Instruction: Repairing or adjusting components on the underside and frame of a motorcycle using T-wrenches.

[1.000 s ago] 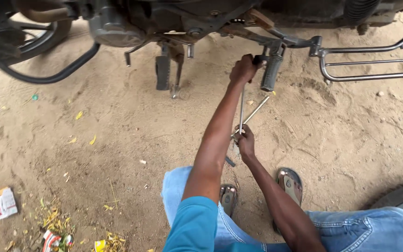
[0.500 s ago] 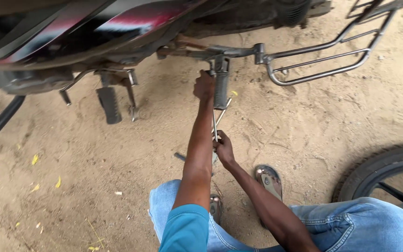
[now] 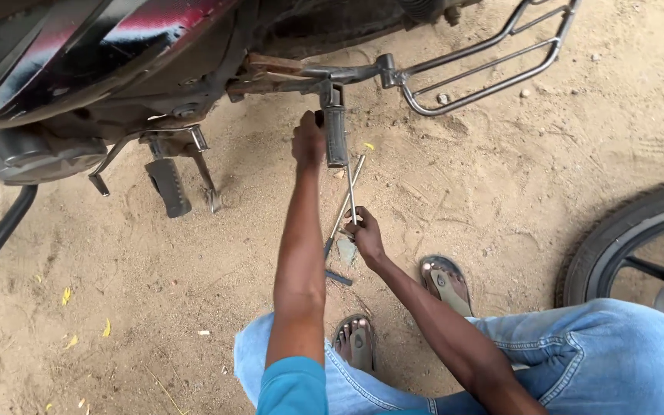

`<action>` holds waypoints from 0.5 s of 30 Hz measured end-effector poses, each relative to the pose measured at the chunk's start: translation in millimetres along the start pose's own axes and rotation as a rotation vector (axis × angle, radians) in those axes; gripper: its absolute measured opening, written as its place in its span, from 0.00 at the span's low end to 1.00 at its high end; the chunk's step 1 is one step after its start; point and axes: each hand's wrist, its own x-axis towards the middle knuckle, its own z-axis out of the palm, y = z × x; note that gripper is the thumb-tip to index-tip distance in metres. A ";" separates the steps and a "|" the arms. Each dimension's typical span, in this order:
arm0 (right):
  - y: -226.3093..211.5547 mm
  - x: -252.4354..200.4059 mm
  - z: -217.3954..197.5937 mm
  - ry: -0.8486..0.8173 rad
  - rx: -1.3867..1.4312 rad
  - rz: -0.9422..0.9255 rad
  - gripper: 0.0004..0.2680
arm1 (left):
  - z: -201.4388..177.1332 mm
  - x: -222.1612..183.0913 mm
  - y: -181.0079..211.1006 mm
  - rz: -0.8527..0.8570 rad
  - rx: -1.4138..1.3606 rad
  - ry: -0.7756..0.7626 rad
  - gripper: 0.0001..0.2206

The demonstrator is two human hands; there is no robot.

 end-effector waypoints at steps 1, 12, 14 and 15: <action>2.4 -1.5 -0.5 0.008 0.001 -0.006 0.08 | -7.9 -2.7 1.9 0.009 -0.002 -0.003 0.14; -13.5 -40.8 14.6 -0.045 -0.168 -0.030 0.09 | -112.8 -90.8 34.8 0.200 -0.118 -0.151 0.22; -28.1 -31.1 9.1 -0.061 -0.251 -0.019 0.09 | -114.7 -93.3 35.8 0.197 -0.026 -0.137 0.22; -35.4 -25.6 5.2 -0.080 -0.338 0.000 0.08 | -114.3 -93.9 36.6 0.184 0.065 -0.124 0.22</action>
